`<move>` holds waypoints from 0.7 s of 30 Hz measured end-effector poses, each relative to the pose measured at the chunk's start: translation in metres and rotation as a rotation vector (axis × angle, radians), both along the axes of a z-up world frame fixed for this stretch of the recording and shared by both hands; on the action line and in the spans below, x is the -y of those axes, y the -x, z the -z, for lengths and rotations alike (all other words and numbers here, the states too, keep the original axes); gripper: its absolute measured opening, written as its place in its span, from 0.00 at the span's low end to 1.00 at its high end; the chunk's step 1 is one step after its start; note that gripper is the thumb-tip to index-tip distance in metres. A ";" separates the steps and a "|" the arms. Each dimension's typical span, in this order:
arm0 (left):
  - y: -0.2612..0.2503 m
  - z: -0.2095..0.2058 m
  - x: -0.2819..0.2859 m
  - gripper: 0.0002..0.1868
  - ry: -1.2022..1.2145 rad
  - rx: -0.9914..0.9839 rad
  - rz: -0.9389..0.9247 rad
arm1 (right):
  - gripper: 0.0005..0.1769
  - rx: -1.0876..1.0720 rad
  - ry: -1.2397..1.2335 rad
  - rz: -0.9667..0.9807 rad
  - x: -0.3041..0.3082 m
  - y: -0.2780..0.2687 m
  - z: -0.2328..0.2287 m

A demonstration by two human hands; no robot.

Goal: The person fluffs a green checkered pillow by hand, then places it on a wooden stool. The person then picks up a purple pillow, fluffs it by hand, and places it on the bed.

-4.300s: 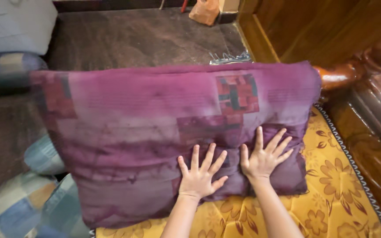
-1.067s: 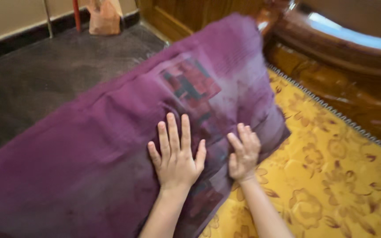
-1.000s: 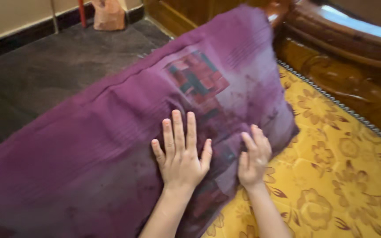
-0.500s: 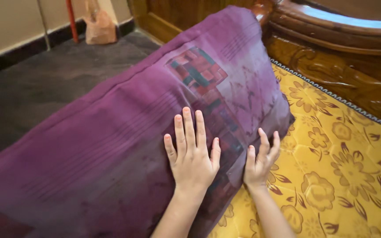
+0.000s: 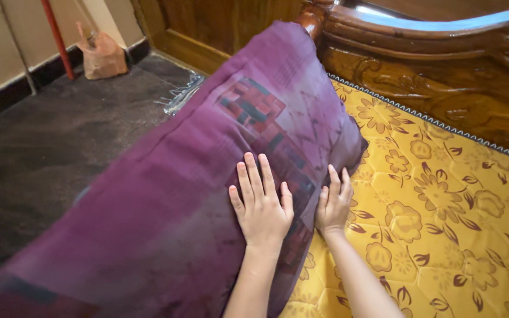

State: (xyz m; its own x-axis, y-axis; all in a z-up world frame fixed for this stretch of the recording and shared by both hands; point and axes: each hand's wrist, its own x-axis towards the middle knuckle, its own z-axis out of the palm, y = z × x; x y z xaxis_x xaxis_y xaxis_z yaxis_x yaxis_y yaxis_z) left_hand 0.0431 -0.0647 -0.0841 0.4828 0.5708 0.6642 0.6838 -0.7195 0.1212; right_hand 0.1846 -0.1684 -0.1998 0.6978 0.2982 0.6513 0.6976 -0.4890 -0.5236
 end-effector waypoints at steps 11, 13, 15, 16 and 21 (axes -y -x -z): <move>-0.002 0.003 -0.003 0.38 0.003 -0.020 -0.027 | 0.28 -0.010 0.027 -0.004 -0.003 0.000 -0.001; -0.004 0.003 -0.002 0.37 0.001 -0.005 -0.027 | 0.28 -0.010 0.030 0.000 -0.004 -0.002 -0.001; -0.003 0.001 -0.002 0.37 -0.007 0.022 -0.019 | 0.29 0.010 0.057 0.015 -0.004 -0.002 -0.003; -0.002 -0.001 -0.002 0.36 -0.007 0.039 -0.001 | 0.29 0.018 0.069 0.024 -0.005 -0.002 -0.003; 0.011 -0.009 0.010 0.31 0.037 0.139 0.121 | 0.29 0.019 0.057 0.014 -0.005 -0.001 -0.007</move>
